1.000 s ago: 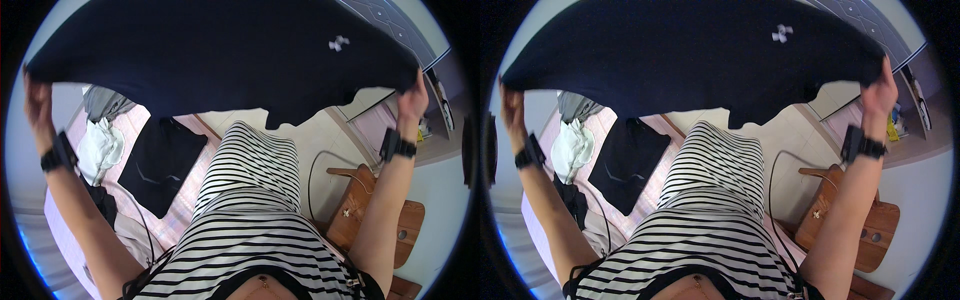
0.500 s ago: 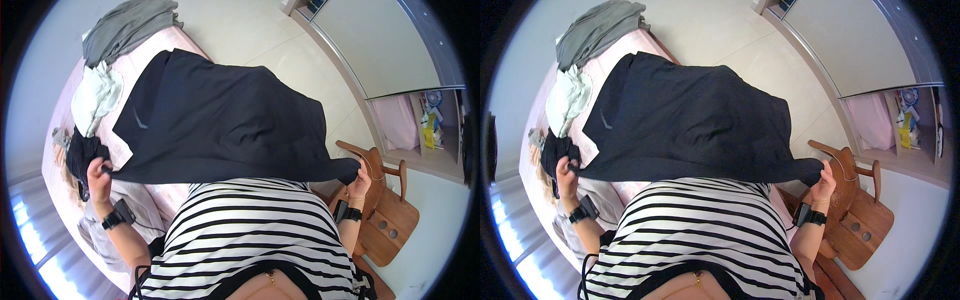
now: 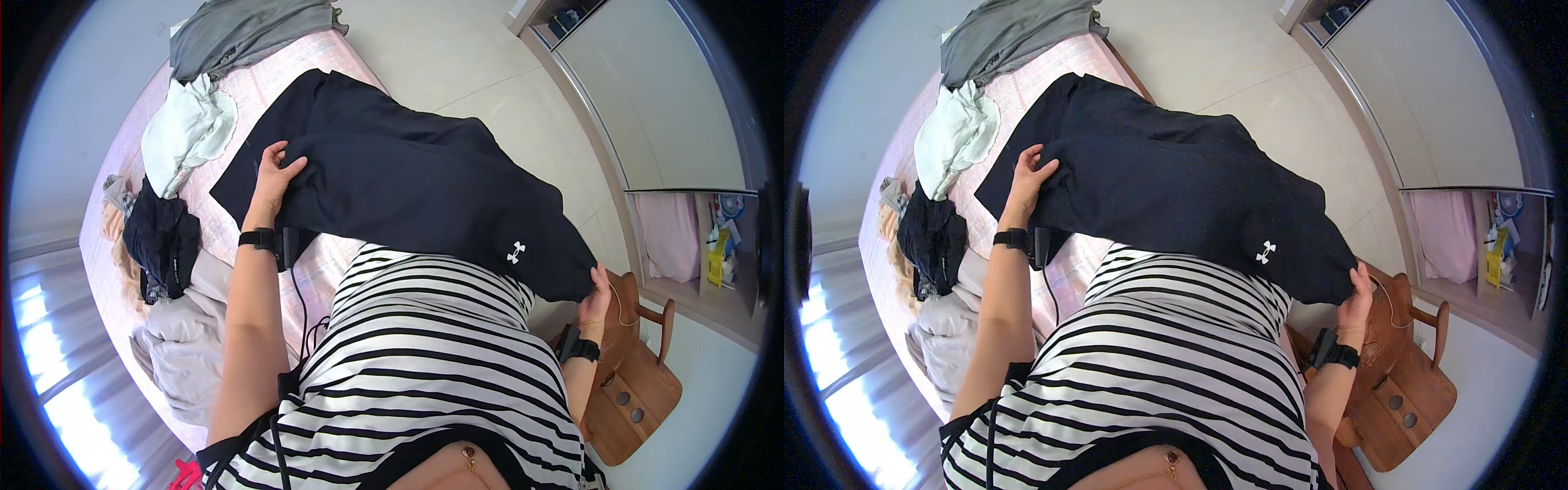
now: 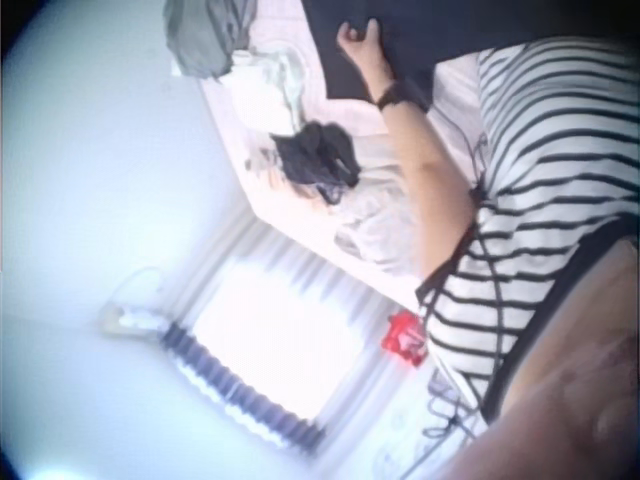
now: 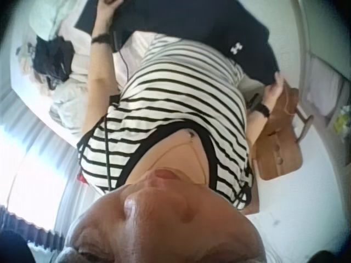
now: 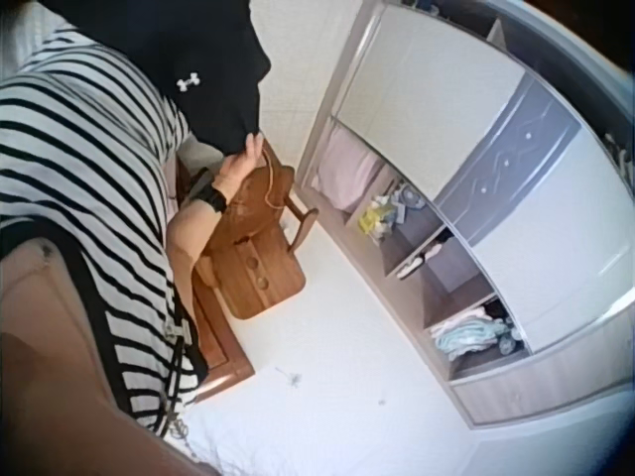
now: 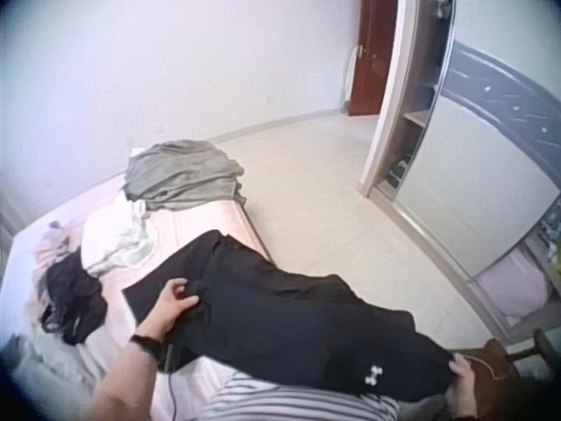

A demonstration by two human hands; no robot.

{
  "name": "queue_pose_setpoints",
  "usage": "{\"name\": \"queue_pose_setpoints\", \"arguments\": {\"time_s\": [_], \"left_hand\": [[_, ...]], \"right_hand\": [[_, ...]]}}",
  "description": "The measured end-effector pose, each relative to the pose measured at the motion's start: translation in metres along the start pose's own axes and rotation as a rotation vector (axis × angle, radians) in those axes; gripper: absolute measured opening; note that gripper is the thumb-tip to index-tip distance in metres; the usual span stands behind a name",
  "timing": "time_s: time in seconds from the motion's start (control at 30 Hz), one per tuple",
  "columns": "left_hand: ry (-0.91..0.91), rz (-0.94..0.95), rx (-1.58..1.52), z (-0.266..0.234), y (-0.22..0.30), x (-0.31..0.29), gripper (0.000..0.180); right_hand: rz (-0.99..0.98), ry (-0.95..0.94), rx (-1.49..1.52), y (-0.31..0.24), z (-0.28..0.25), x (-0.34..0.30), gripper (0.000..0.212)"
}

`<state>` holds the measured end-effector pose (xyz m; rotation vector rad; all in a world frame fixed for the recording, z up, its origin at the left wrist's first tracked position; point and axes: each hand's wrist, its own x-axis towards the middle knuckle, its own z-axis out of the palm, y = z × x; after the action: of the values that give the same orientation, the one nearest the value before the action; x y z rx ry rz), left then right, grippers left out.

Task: The person folds clothes including shirts and a pair of patterned shorts by hand on a bed.

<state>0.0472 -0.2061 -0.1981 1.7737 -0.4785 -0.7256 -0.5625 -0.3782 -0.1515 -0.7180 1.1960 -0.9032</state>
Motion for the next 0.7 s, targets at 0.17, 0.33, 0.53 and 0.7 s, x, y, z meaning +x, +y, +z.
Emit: {"name": "queue_pose_setpoints", "arguments": {"time_s": [0.17,0.33,0.53,0.7], "left_hand": [[0.059,0.005,0.202,-0.008,-0.003,-0.008,0.074],[-0.095,-0.014,0.219,-0.009,0.006,-0.021,0.076],[-0.074,0.238,0.221,-0.019,0.012,-0.014,0.059],[-0.192,0.208,0.060,-0.015,0.040,-0.033,0.068]], "right_hand": [[0.099,-0.024,-0.158,0.006,0.010,0.001,0.026],[0.177,-0.104,-0.377,0.007,0.007,0.007,0.028],[0.030,-0.082,-0.615,0.008,-0.014,0.017,0.040],[-0.060,-0.047,-0.356,-0.035,0.027,0.003,0.056]]}}
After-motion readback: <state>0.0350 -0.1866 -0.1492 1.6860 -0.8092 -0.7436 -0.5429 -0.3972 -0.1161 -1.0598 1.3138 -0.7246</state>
